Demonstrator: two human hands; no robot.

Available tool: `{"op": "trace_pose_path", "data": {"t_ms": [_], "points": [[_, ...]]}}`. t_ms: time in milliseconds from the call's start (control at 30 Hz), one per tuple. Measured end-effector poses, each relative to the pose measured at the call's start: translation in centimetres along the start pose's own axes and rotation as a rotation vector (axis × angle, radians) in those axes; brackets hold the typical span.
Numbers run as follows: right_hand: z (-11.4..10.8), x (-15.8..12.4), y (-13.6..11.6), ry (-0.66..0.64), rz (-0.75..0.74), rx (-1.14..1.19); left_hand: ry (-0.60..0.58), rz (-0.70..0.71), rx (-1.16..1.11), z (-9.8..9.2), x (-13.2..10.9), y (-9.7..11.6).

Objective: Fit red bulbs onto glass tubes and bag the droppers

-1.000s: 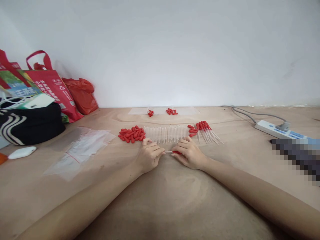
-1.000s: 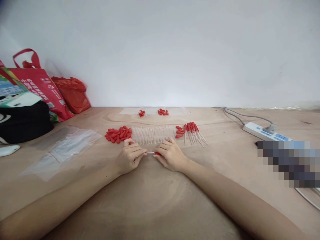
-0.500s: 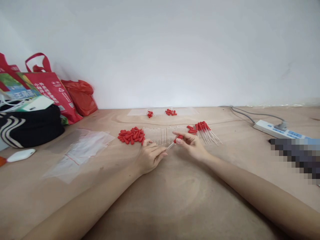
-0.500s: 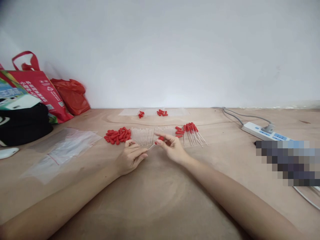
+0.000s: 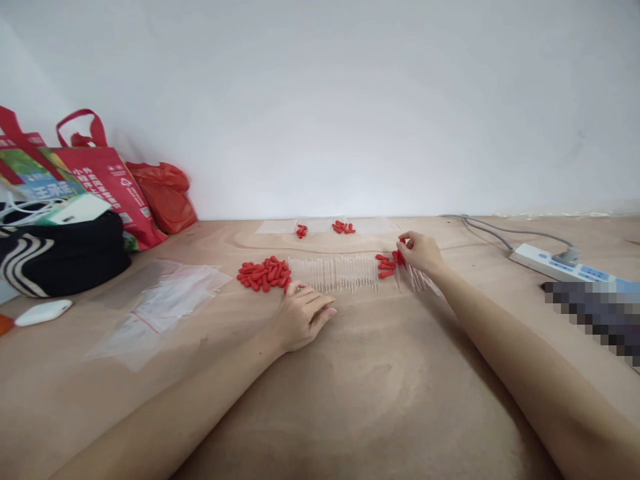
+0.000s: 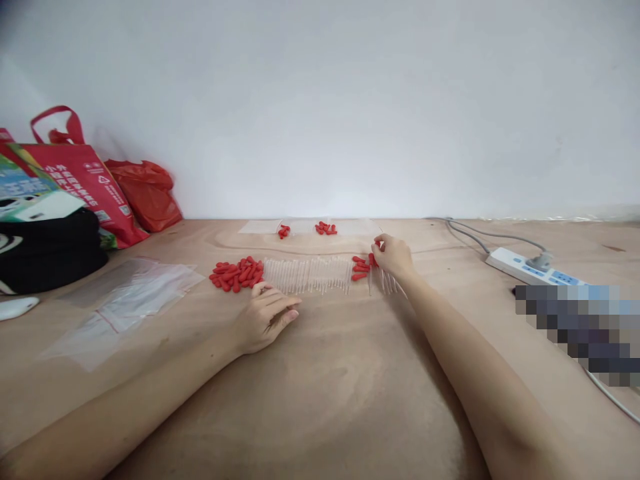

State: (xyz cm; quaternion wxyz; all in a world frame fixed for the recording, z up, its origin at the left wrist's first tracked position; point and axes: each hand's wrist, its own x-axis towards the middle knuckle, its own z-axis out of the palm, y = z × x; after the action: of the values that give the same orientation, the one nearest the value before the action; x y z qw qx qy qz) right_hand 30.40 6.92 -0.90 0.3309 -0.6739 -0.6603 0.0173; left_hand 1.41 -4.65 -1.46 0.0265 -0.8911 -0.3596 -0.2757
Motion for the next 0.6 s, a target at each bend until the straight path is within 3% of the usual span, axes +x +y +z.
{"op": "trace_pose_path", "data": {"t_ms": [133,333,467,600], "points": [[1.2,-0.6,0.2,-0.021,-0.035,-0.158,-0.006,-0.005,-0.001,0.0,0.0,0.0],[0.9,-0.9,0.0,-0.011,-0.086,-0.239,-0.02,-0.014,-0.001,0.0,-0.1,0.1],[1.0,-1.0,-0.9,-0.081,-0.195,-0.245,-0.013,-0.01,0.012,-0.1,-0.1,0.1],[1.5,-1.0,-1.6,-0.153,-0.203,-0.274,0.016,-0.019,0.048,-0.1,-0.1,0.2]]}}
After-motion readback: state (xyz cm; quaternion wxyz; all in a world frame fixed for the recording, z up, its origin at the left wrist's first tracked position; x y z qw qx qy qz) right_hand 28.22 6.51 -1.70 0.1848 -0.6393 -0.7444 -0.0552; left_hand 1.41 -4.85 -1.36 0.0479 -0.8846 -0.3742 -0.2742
